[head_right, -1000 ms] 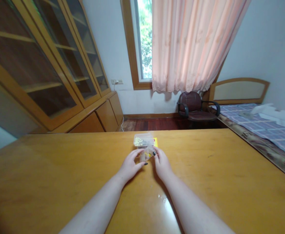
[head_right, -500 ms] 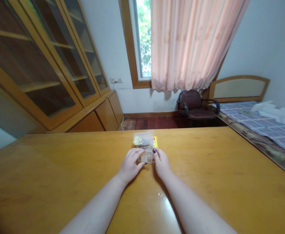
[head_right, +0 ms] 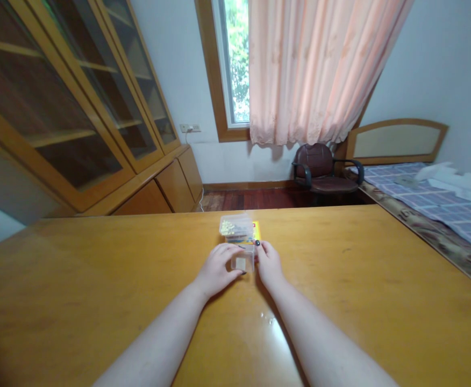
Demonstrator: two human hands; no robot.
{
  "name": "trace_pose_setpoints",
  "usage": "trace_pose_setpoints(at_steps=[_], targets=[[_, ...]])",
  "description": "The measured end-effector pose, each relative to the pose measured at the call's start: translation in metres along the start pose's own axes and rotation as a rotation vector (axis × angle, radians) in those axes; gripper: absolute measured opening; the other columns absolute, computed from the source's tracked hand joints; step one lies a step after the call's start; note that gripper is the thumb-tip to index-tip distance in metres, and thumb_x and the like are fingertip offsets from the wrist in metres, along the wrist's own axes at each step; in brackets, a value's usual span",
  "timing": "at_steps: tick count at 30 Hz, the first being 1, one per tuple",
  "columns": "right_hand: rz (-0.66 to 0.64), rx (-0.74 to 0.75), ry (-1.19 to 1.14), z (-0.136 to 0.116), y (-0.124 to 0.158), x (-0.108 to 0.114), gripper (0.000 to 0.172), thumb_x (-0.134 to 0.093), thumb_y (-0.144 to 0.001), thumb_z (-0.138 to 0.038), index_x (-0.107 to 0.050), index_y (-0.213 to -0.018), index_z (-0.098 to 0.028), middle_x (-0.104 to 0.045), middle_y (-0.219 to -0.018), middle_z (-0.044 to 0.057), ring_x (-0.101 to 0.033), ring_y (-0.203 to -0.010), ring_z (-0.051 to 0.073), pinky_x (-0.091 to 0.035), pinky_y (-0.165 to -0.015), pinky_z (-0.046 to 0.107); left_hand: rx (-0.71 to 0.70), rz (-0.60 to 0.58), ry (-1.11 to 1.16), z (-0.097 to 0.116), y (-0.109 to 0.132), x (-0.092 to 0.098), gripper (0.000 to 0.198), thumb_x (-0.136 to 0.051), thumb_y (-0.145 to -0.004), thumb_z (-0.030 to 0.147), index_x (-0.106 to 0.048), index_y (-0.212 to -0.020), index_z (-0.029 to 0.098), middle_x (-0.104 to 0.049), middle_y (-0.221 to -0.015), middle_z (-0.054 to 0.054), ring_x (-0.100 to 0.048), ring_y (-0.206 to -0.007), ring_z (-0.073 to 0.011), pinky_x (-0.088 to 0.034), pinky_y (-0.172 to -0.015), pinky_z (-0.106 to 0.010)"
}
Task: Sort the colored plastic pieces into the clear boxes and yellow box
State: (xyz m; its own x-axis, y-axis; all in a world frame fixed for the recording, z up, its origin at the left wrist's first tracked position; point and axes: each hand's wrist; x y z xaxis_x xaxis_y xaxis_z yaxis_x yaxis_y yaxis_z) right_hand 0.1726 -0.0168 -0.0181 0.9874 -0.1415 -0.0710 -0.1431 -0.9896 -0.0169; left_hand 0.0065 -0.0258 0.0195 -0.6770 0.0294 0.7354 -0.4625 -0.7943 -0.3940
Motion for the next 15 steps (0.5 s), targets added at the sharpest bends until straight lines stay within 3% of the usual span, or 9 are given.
trace_pose_setpoints(at_steps=[15], targets=[[0.058, 0.096, 0.025, -0.012, 0.002, -0.002, 0.030, -0.050, -0.075, -0.044, -0.057, -0.083, -0.016, -0.064, -0.083, 0.007, -0.059, -0.080, 0.021, -0.046, -0.075, 0.034, -0.030, -0.061, 0.066, 0.004, 0.001, -0.001, 0.049, -0.073, -0.056, 0.022, -0.057, -0.102, 0.023, -0.043, -0.126, -0.007, -0.037, -0.119, -0.0252, -0.030, -0.102, -0.044]])
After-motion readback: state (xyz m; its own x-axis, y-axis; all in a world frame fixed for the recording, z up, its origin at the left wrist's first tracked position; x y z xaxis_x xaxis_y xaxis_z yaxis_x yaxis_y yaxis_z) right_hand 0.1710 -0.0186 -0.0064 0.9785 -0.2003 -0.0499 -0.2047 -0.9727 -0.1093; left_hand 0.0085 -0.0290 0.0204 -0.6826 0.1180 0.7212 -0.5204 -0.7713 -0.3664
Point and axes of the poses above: each hand's wrist, its own y-axis away from the middle knuckle, its own x-axis out of the back of the hand, z = x × y
